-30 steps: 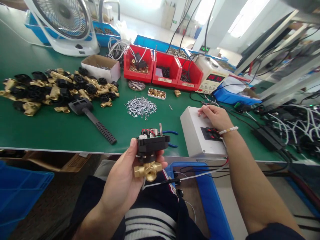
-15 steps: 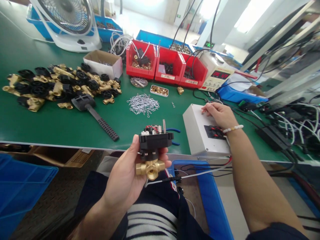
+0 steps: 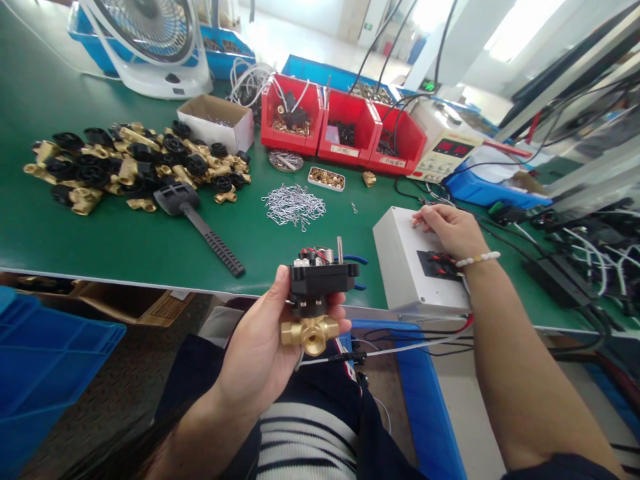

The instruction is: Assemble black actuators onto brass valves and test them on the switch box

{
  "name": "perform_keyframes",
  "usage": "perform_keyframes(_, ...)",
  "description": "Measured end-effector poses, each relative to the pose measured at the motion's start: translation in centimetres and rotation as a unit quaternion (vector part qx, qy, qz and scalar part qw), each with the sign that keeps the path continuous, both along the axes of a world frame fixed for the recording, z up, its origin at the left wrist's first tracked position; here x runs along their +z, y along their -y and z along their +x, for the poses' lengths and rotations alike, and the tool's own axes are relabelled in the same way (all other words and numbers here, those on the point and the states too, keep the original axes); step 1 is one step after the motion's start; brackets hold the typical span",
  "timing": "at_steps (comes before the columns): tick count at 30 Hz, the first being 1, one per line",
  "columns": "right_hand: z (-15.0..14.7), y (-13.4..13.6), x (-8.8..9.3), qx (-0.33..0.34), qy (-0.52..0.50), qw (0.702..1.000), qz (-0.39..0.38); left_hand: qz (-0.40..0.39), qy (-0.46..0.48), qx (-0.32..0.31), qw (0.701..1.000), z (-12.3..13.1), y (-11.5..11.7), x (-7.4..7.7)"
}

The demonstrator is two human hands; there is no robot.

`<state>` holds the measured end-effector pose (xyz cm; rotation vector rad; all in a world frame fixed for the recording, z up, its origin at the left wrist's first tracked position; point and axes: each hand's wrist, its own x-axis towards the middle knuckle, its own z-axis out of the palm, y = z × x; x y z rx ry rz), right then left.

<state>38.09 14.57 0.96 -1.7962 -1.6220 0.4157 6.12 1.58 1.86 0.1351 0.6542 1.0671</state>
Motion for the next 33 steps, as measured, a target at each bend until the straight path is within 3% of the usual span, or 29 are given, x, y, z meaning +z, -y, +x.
perform_keyframes(14, -1.2, 0.3, 0.7, -0.034, 0.010, 0.999, -0.012, 0.004, 0.017, -0.010, 1.000, -0.3, -0.2, -0.5)
perform_keyframes(17, -1.4, 0.3, 0.9, -0.045, 0.012, 0.999, -0.026, 0.006, 0.103, -0.054, 0.993, -0.5, -0.3, -0.6)
perform_keyframes(21, -1.4, 0.3, 0.9, -0.060, 0.010, 0.997, -0.045, 0.073, 0.274, -0.114, 0.952, -0.9, -0.1, -0.9)
perform_keyframes(26, -1.5, 0.0, 0.7, -0.071, 0.022, 0.995, -0.069, 0.099, 0.359, -0.134, 0.918, -1.2, 0.0, -1.2)
perform_keyframes(31, -0.3, -1.0, 0.8, -0.073, 0.067, 0.990, -0.096, 0.121, 0.349, -0.152, 0.917, -0.9, -0.1, -1.3)
perform_keyframes(33, 1.1, -1.5, 0.1, -0.066, 0.097, 0.991, -0.059, 0.140, 0.303, -0.139, 0.932, -0.6, -0.1, -1.3)
